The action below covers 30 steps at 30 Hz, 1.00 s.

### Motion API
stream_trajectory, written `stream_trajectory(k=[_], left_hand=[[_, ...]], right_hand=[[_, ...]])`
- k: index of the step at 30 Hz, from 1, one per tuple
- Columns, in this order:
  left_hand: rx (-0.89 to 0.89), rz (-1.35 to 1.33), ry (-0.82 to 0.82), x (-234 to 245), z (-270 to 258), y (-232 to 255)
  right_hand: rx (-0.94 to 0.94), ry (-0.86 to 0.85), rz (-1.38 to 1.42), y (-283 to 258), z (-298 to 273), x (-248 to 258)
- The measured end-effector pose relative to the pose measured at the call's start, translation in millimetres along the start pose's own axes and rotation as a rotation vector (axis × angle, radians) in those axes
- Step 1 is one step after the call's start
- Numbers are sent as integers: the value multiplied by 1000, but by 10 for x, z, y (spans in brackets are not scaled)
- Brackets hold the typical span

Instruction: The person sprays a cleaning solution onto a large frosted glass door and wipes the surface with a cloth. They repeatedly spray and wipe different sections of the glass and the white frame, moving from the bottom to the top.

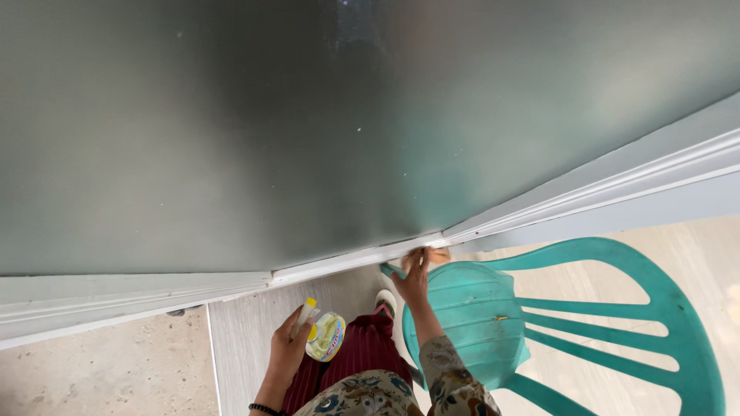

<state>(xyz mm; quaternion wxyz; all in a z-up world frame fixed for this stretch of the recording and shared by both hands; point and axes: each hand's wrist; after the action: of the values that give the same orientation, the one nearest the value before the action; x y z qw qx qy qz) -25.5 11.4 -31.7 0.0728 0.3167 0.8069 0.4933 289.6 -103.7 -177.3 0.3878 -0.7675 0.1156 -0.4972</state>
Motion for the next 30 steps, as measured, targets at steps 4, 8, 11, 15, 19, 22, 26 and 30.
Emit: stream_trajectory(k=[4,8,11,15,19,22,26,30], left_hand=[[-4,55,1,-228,79,123],[-70,35,37,-396,141,230],[-161,22,64,-432,105,244],[-10,-36,67,-377,57,237],[-78,-92,118,-212,-3,177],[-77,-109,140,-6,-106,37],[-31,-132,210,303,-195,-109],[-58,-129,235,604,-337,-234]], right_hand=[[15,-6,-157,92,44,188],[20,109,-186,244,275,506],[143,135,-104,228,280,472],[146,114,47,34,89,149],[323,55,164,-338,-111,-311],[98,-33,315,-552,-235,-563],[-197,-109,910,-811,-173,-694],[-125,64,1028,-1009,-305,-857]])
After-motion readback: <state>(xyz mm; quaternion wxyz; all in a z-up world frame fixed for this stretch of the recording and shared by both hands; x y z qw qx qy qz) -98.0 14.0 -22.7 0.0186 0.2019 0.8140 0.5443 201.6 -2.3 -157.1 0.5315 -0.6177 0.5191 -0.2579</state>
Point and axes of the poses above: each hand's wrist, its own z-axis towards the middle knuckle, its own x-axis out of the back of the hand, y = z × x
